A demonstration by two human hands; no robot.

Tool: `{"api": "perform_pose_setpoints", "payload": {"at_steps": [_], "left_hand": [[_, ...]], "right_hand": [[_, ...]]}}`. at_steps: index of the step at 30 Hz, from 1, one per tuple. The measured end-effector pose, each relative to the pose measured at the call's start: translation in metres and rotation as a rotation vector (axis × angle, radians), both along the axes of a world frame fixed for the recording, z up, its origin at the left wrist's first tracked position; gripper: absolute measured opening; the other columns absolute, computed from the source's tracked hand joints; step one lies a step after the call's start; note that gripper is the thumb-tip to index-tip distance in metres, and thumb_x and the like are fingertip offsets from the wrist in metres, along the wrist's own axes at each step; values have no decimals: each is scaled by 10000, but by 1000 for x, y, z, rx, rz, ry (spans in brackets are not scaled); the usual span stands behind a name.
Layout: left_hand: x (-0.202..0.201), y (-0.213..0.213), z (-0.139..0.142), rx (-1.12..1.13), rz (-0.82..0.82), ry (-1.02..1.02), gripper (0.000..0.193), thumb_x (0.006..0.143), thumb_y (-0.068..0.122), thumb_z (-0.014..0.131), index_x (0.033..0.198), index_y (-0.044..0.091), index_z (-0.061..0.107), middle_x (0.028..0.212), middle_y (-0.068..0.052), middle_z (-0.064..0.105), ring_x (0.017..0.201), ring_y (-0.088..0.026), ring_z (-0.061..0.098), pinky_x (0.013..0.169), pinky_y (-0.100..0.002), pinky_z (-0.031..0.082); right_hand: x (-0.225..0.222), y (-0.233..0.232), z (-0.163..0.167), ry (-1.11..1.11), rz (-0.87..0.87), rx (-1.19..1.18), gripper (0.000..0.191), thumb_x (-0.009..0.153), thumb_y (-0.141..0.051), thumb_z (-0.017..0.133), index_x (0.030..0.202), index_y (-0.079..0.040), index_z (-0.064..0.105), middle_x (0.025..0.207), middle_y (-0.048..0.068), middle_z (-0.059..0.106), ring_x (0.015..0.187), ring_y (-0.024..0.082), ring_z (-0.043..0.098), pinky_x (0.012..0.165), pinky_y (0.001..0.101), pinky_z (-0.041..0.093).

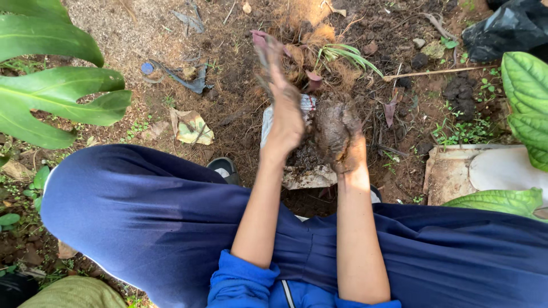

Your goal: The person sits on the ground and uses both hands to repeatedly scoop, squeeze, and mix dark soil from a white sack. The hands work the soil into a cohesive mass, breaking up clumps and blending the material throughout the clip.

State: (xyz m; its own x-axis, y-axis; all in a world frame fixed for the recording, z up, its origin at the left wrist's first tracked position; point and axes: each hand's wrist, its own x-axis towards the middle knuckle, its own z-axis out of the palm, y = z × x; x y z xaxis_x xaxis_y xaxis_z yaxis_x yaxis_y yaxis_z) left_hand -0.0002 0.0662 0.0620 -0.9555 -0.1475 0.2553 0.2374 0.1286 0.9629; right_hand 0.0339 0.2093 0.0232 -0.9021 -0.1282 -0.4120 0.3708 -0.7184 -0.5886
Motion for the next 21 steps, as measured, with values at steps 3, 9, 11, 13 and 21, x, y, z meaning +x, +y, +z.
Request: {"api": "perform_pose_setpoints", "payload": {"at_steps": [3, 9, 11, 13, 21], "left_hand": [[5, 16, 1, -84, -29, 41, 914, 994, 825, -61, 1679, 221, -69, 1750, -155, -109, 1661, -352, -61, 1372, -656, -44], [4, 13, 1, -77, 99, 123, 860, 1013, 783, -104, 1659, 231, 24, 1776, -113, -5, 1629, -319, -44, 1330, -615, -133], [6, 18, 3, -98, 48, 99, 887, 1013, 791, -92, 1676, 214, 30, 1774, -119, 0, 1644, -325, -42, 1327, -624, -124], [12, 25, 4, -149, -67, 50, 920, 1018, 807, -64, 1703, 206, 62, 1768, -133, 1, 1674, -337, -33, 1371, -635, -24], [13, 27, 0, -180, 14, 178, 861, 1027, 806, -35, 1643, 227, 120, 1774, -92, -1, 1625, -294, -67, 1343, -599, -12]], "right_hand": [[-1, -4, -9, 202, -54, 15, 774, 914, -403, 808, 1524, -63, 475, 1467, 125, 570, 1330, 263, 581, 1171, 401, 489], [-1, 4, -28, 213, -12, -249, 792, 912, -498, 742, 1480, -5, 493, 1459, 190, 602, 1352, 330, 585, 1200, 449, 456], [0, 5, -34, 269, -96, -159, 780, 950, -497, 712, 1526, -28, 475, 1489, 146, 577, 1379, 299, 560, 1230, 453, 443], [-2, 7, -37, 286, -129, -102, 763, 967, -496, 684, 1547, -53, 459, 1514, 116, 557, 1402, 277, 545, 1245, 442, 432], [-1, 6, -19, 274, -96, -151, 725, 992, -483, 653, 1542, -52, 462, 1528, 140, 535, 1403, 298, 536, 1221, 449, 446]]}}
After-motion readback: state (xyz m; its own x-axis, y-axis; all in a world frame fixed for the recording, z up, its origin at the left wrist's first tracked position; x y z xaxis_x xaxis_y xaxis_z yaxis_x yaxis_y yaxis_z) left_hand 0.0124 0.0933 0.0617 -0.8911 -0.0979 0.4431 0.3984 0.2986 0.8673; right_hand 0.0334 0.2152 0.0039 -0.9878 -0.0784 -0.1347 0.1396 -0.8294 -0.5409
